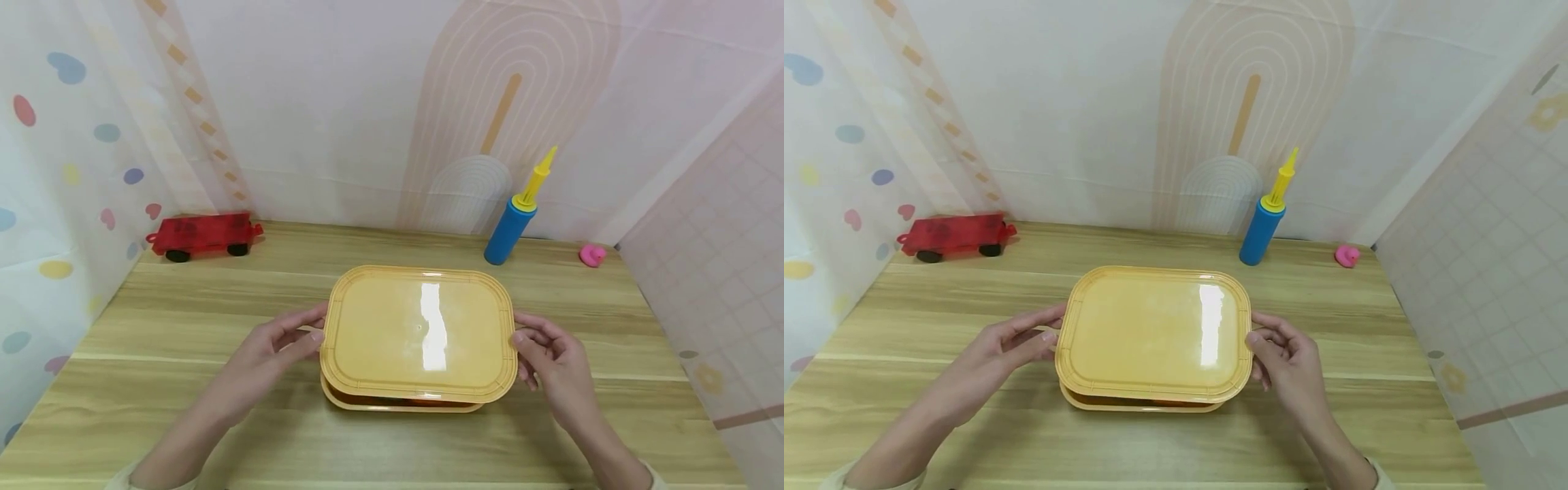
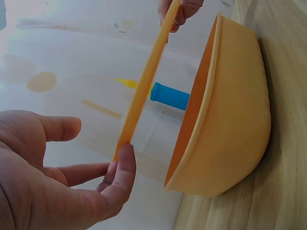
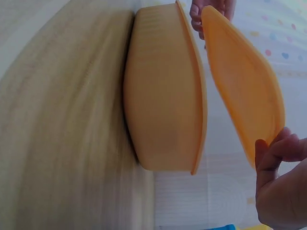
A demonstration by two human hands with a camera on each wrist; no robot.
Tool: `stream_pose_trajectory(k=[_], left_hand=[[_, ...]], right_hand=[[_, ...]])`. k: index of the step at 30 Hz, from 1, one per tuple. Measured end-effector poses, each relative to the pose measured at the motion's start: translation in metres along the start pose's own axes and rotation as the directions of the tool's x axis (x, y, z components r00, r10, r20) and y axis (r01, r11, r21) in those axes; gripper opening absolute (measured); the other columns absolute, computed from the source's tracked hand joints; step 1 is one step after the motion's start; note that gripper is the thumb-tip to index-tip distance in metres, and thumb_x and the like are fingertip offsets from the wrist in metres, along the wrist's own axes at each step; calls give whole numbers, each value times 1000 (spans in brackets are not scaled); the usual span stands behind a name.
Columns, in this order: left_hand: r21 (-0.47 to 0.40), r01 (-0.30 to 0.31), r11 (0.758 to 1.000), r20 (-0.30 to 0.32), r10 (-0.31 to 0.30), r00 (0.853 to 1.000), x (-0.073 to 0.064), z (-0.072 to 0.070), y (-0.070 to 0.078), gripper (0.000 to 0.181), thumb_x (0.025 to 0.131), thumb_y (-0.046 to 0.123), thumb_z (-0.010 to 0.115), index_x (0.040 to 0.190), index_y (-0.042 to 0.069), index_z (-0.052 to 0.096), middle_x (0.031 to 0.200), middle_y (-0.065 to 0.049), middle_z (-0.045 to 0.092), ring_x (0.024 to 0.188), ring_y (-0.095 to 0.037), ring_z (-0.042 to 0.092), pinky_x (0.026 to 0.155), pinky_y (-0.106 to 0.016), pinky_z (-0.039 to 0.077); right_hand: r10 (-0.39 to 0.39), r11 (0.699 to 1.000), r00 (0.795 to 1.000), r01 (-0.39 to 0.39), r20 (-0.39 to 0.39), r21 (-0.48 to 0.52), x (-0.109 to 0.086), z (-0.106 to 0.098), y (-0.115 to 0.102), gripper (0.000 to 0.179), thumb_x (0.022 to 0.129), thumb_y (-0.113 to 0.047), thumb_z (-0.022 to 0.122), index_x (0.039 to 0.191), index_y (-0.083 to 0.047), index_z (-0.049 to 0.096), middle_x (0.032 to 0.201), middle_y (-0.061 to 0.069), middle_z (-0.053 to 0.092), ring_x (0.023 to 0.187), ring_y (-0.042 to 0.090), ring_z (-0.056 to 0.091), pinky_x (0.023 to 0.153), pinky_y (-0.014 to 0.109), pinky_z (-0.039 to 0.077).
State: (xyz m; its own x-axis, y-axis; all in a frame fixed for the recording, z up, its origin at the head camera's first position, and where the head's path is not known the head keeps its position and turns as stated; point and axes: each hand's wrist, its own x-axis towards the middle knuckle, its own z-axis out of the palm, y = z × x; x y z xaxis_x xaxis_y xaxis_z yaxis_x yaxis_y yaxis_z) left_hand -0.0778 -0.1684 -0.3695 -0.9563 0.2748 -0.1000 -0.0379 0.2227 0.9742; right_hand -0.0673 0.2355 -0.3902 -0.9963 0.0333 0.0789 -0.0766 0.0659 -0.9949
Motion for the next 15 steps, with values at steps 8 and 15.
stream_pose_trajectory(k=[8, 15], left_hand=[[96, -15, 995, -48, 20, 999, -5, 4, 5, 58, 112, 19, 69, 164, -1, 51, 158, -17, 57, 131, -28, 63, 97, -18, 59], [95, -99, 991, -140, 112, 984, -10, 15, 15, 60, 110, 13, 71, 166, 3, 50, 150, -16, 56, 133, -31, 59, 102, -11, 57]], right_hand=[[-7, 1000, 1000, 6, 12, 31, -2, -1, -1, 32, 106, 6, 69, 138, 1, 73, 97, 5, 81, 59, 9, 66, 47, 20, 57], [-64, 996, 995, 69, -79, 61, -4, 2, -11, 34, 106, 7, 69, 139, 1, 75, 95, 5, 80, 63, 10, 68, 54, 22, 63]])
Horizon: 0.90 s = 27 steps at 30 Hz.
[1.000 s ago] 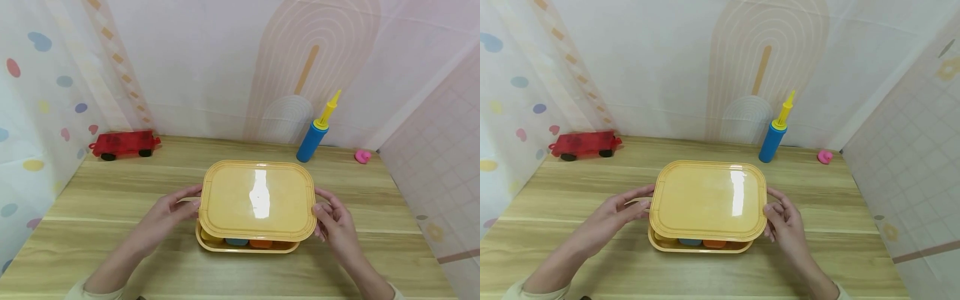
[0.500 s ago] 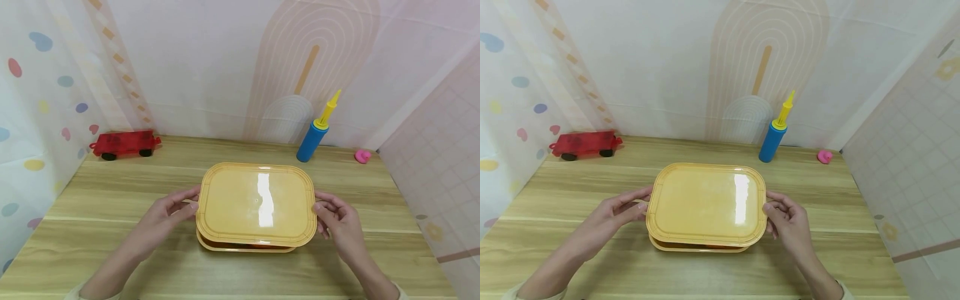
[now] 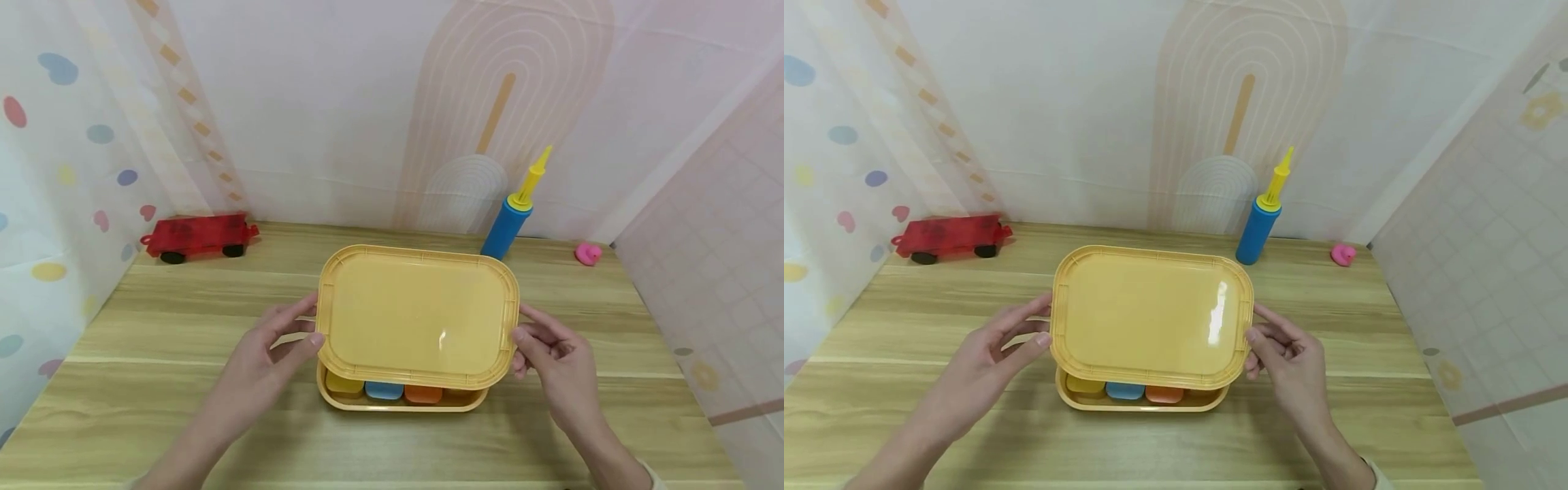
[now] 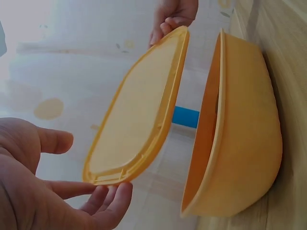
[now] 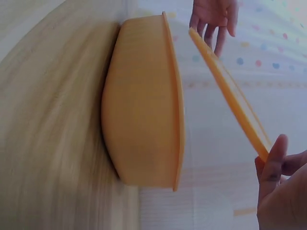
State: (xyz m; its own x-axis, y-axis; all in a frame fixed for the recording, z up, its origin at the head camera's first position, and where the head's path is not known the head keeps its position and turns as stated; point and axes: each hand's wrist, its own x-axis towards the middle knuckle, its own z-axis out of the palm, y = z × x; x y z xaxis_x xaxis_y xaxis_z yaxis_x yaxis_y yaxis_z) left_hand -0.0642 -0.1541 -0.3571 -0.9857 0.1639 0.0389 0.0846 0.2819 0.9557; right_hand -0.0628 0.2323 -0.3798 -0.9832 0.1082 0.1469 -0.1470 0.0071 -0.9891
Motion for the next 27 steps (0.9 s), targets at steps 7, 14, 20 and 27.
stream_pose_trajectory(k=[7, 14, 20, 27], left_hand=[[-55, -42, 998, -67, 39, 997, -7, 8, 9, 61, 110, 12, 72, 167, 11, 51, 146, -10, 56, 136, -20, 60, 108, -13, 55], [-94, -89, 992, -87, 81, 993, -13, 13, 13, 55, 115, 15, 63, 168, 10, 49, 154, -8, 53, 149, -26, 52, 117, -12, 46], [-157, -135, 978, -101, 120, 988, -16, 15, 6, 48, 121, 16, 45, 169, 13, 49, 162, -7, 52, 146, -13, 55, 116, -13, 47], [-332, -181, 926, -98, 157, 983, -18, 16, 1, 46, 122, 13, 36, 165, 1, 50, 167, -12, 53, 146, -14, 59, 119, -24, 50]], right_hand=[[-69, 995, 998, 69, -5, 76, 0, 4, -1, 31, 116, -4, 57, 139, 6, 74, 99, 5, 79, 78, 12, 71, 71, 23, 67], [-279, 949, 956, 259, 95, 182, 2, 7, 5, 39, 119, 2, 39, 148, 17, 59, 124, 11, 79, 107, 18, 73, 95, 25, 66], [-286, 951, 951, 267, 115, 158, 2, 9, 3, 42, 121, -3, 34, 144, 15, 65, 140, 13, 75, 122, 22, 74, 107, 29, 63], [-213, 970, 975, 202, 72, 135, 1, 9, 0, 46, 122, -11, 34, 143, 16, 64, 145, 14, 73, 133, 22, 70, 115, 30, 58]])
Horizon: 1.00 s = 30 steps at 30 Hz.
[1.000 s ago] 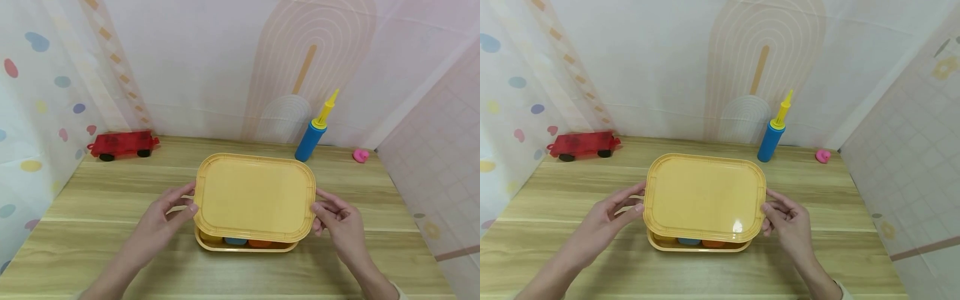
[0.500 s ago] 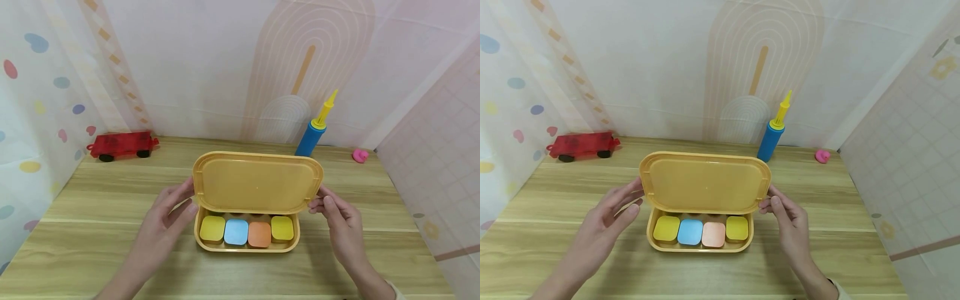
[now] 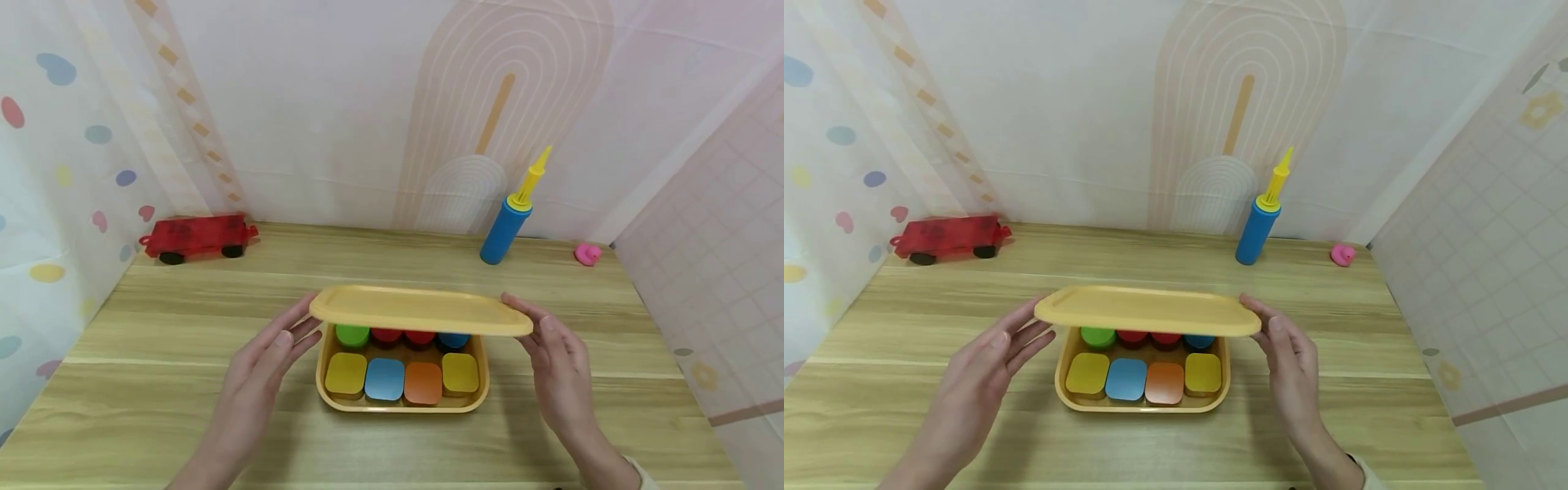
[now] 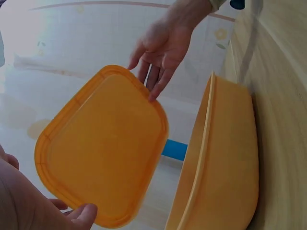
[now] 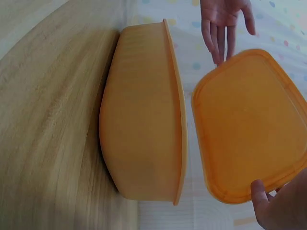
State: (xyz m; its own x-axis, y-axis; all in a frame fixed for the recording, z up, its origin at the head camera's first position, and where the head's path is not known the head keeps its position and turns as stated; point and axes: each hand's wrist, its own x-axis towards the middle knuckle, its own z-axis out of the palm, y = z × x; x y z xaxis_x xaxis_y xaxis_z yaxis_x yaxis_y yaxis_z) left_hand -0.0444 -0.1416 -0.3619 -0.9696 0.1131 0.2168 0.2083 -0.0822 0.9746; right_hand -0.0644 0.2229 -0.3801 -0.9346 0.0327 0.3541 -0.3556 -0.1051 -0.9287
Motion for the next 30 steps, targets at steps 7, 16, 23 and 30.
stream_pose_trajectory(k=[7, 16, 23, 30], left_hand=[[-83, 164, 983, -11, -165, 986, -2, 2, 0, 47, 123, 28, 39, 166, 10, 45, 173, -8, 43, 149, -9, 56, 119, -23, 50], [-120, 134, 984, -30, -139, 990, -8, 6, -12, 46, 121, 16, 45, 166, 5, 43, 172, -14, 45, 149, -10, 56, 117, -26, 53], [-74, 109, 991, -56, -113, 992, -12, 7, -15, 47, 120, 12, 49, 166, 15, 47, 173, -4, 47, 153, -8, 51, 119, -24, 49], [38, 89, 995, -63, -87, 994, -18, 4, -23, 50, 119, 9, 49, 168, 20, 48, 174, -2, 47, 156, -5, 46, 121, -15, 44]], right_hand=[[32, 998, 999, -30, -36, 62, 0, 5, 4, 38, 121, -6, 39, 146, 13, 60, 147, 14, 69, 134, 21, 67, 113, 28, 59], [34, 999, 996, -32, -77, 31, -5, 9, 6, 49, 113, 11, 48, 162, 12, 46, 163, 14, 58, 147, 19, 59, 116, 31, 53], [33, 997, 999, -35, -29, -62, -12, 9, 7, 55, 111, 13, 51, 165, 11, 41, 168, 11, 54, 152, 12, 53, 120, 31, 46], [30, 992, 998, -22, 60, -128, -20, 5, 9, 59, 110, 15, 52, 167, 10, 37, 171, 12, 49, 153, 9, 51, 123, 27, 44]])
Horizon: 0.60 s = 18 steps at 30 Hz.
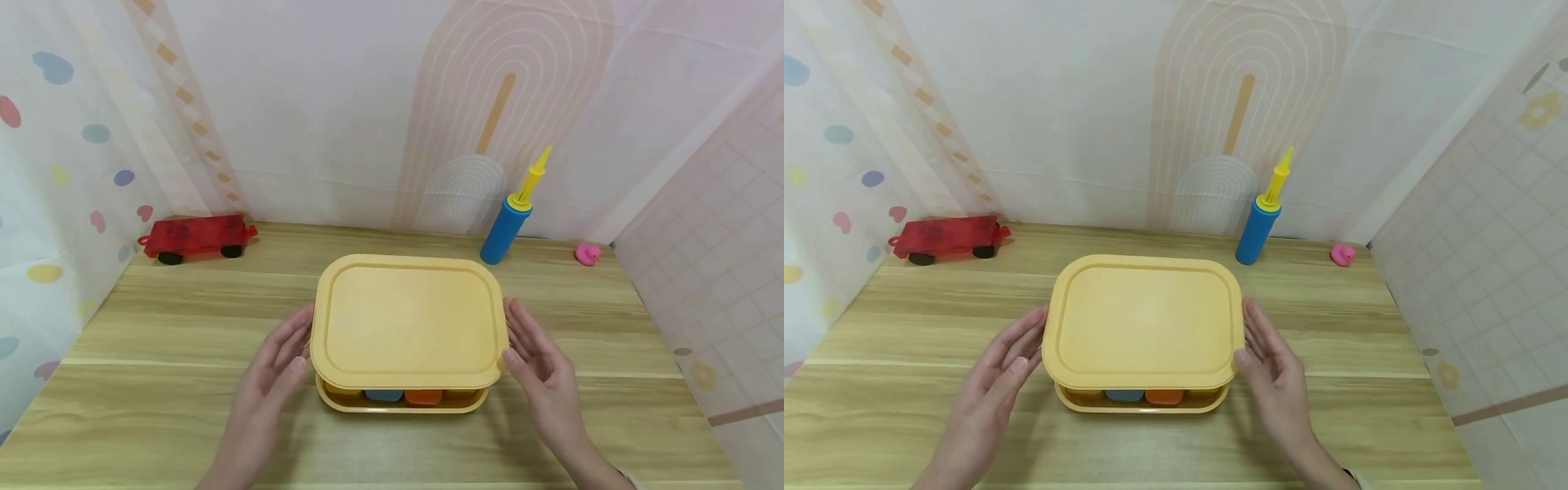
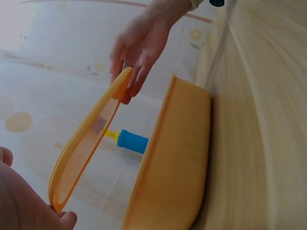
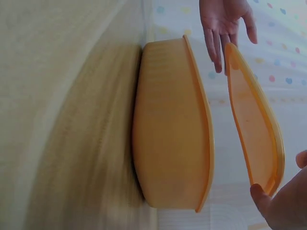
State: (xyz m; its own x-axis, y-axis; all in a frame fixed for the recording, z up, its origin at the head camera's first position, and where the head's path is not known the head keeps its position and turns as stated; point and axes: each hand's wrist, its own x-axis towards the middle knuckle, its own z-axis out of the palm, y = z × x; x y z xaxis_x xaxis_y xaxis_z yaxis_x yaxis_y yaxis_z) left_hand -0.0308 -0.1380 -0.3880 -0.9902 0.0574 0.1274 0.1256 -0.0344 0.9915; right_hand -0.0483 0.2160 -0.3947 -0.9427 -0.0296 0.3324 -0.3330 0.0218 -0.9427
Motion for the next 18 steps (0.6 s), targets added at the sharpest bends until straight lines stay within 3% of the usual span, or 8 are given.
stream_pose_trajectory(k=[4, 7, 10, 14, 18], left_hand=[[77, 43, 996, -1, -43, 999, -5, -4, -6, 52, 119, 13, 50, 168, 27, 47, 173, 8, 47, 157, -4, 43, 116, -9, 42], [107, 80, 991, 1, -80, 997, -8, -5, -11, 51, 119, 15, 51, 168, 29, 48, 172, 11, 48, 158, -6, 41, 114, -7, 42], [100, 85, 991, 7, -87, 996, -11, -4, -16, 52, 118, 14, 52, 168, 28, 49, 172, 10, 48, 161, -16, 40, 114, -8, 41], [91, 86, 992, 15, -88, 996, -13, -2, -22, 51, 118, 13, 51, 167, 27, 50, 173, 5, 47, 161, -32, 36, 114, -7, 41], [101, 115, 988, 28, -118, 993, -14, 1, -25, 50, 119, 18, 50, 169, 23, 47, 176, -1, 42, 163, -35, 32, 113, -4, 38]], right_hand=[[42, 999, 997, -42, 61, -13, -7, -3, 1, 63, 109, 13, 54, 169, 8, 35, 173, 13, 45, 154, 7, 49, 124, 25, 42], [72, 997, 993, -70, 98, -20, -12, -4, 1, 65, 109, 13, 55, 170, 7, 33, 175, 22, 38, 156, 5, 46, 124, 23, 41], [94, 995, 988, -89, 119, -44, -15, -4, 2, 66, 109, 12, 57, 170, 6, 34, 175, 29, 33, 155, 5, 46, 124, 20, 42], [125, 990, 985, -116, 122, -78, -19, -3, 4, 67, 108, 10, 59, 170, 4, 36, 175, 26, 35, 151, 5, 51, 122, 16, 44], [155, 984, 982, -144, 111, -107, -22, 0, 7, 69, 107, 7, 63, 171, 5, 35, 176, 26, 34, 151, -1, 48, 123, 12, 40]])
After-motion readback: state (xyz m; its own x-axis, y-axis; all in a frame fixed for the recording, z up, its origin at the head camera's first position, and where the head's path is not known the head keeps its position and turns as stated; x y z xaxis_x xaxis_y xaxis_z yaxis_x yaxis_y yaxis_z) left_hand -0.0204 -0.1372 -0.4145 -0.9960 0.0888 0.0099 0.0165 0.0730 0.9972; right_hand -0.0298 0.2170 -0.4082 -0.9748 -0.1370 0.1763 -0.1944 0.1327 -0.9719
